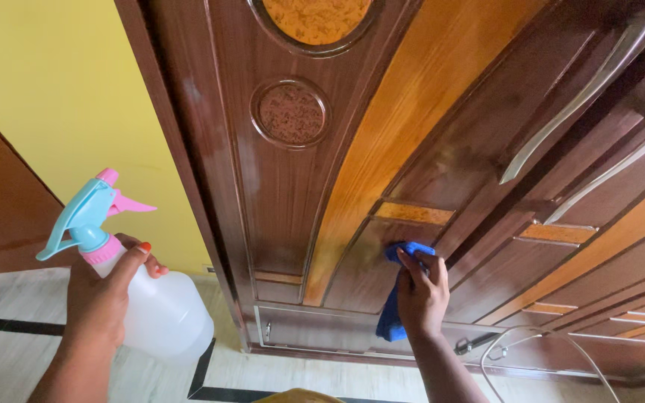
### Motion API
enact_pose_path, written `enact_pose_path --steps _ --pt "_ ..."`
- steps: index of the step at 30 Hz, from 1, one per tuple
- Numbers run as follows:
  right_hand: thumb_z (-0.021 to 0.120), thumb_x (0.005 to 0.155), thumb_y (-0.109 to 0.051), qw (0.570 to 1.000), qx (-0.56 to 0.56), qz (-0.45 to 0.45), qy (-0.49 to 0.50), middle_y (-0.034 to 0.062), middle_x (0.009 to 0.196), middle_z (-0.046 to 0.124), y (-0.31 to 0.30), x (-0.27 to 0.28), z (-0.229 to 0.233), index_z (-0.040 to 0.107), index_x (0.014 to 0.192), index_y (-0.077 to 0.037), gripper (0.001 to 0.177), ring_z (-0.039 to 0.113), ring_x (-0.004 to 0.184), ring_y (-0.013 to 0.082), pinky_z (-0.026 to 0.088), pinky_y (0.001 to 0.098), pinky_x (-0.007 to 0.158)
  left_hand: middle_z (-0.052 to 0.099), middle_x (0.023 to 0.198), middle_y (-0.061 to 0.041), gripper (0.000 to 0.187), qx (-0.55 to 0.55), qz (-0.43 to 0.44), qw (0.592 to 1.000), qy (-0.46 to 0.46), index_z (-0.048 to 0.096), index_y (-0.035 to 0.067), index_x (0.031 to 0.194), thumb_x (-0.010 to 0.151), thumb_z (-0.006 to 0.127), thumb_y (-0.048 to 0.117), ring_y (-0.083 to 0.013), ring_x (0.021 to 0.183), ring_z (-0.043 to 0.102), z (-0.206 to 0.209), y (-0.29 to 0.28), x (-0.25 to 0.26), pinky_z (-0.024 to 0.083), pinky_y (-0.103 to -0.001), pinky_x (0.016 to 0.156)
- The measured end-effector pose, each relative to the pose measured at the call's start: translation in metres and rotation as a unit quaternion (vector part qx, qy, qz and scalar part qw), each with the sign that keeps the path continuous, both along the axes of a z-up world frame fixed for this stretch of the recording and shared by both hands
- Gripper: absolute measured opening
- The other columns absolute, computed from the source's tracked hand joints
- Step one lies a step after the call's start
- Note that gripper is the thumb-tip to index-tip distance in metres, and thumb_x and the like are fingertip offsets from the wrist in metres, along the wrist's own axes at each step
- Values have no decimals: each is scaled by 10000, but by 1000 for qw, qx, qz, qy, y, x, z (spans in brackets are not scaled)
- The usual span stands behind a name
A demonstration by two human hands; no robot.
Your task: The person cleans a dark brown wooden door by spraying a cleaning solution from a bottle and wiping the surface with a blue cloth. The person systematically wipes the lower panels and then moves to the upper sections of the door.
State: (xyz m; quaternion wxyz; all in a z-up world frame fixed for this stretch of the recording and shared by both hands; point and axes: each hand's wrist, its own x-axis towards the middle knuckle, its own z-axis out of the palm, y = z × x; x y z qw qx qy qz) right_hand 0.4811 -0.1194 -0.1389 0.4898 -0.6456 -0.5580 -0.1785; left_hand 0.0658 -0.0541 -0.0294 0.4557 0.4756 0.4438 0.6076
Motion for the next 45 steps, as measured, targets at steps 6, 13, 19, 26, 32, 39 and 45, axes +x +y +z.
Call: enact_pose_path --steps 6,13,19,26,32,39,45 --pt "704 842 23 999 34 26 6 125 1228 614 12 5 36 734 1222 -153 420 652 1072 310 549 421 926 607 726 -117 144 -27 23 999 5 553 23 943 905 679 82 -242 698 639 1 -5 3 553 -435 699" --pt "698 730 43 997 -51 58 -9 113 1152 635 2 -15 18 751 1172 -161 490 622 1071 324 531 424 926 617 717 -102 145 -34 20 999 -6 563 40 956 894 683 92 -226 697 641 -6 -10 1 559 -426 709" --pt "714 824 3 996 -17 78 38 139 1185 630 -1 -6 35 696 1243 -132 441 630 1120 338 534 426 932 622 723 -110 149 -21 31 999 7 568 29 944 903 693 100 -228 706 642 -4 -13 -4 553 -420 725" --pt "700 783 27 996 -9 90 11 149 1216 641 12 -3 38 664 1281 -102 516 616 1155 369 512 442 990 631 739 -110 146 -20 24 999 8 579 30 944 903 690 116 -225 726 651 -9 -14 -2 550 -411 726" --pt "713 765 37 987 -97 126 13 117 1202 644 1 -11 24 677 1265 -106 522 628 1128 345 525 435 967 629 737 -112 144 -41 26 999 3 585 31 943 904 684 128 -224 725 652 -12 -17 -2 554 -413 725" --pt "735 781 28 994 -46 98 33 100 1251 594 4 -6 41 711 1270 -152 522 651 1045 282 579 399 871 627 731 -108 146 -30 24 999 4 582 28 948 904 684 122 -231 722 647 -12 -16 -3 544 -411 718" --pt "731 804 17 987 -109 110 33 90 1160 604 12 -24 6 738 1259 -179 495 663 1062 283 576 395 879 634 727 -106 152 -42 32 998 17 593 15 948 902 677 133 -229 726 655 -14 -17 -3 549 -403 730"
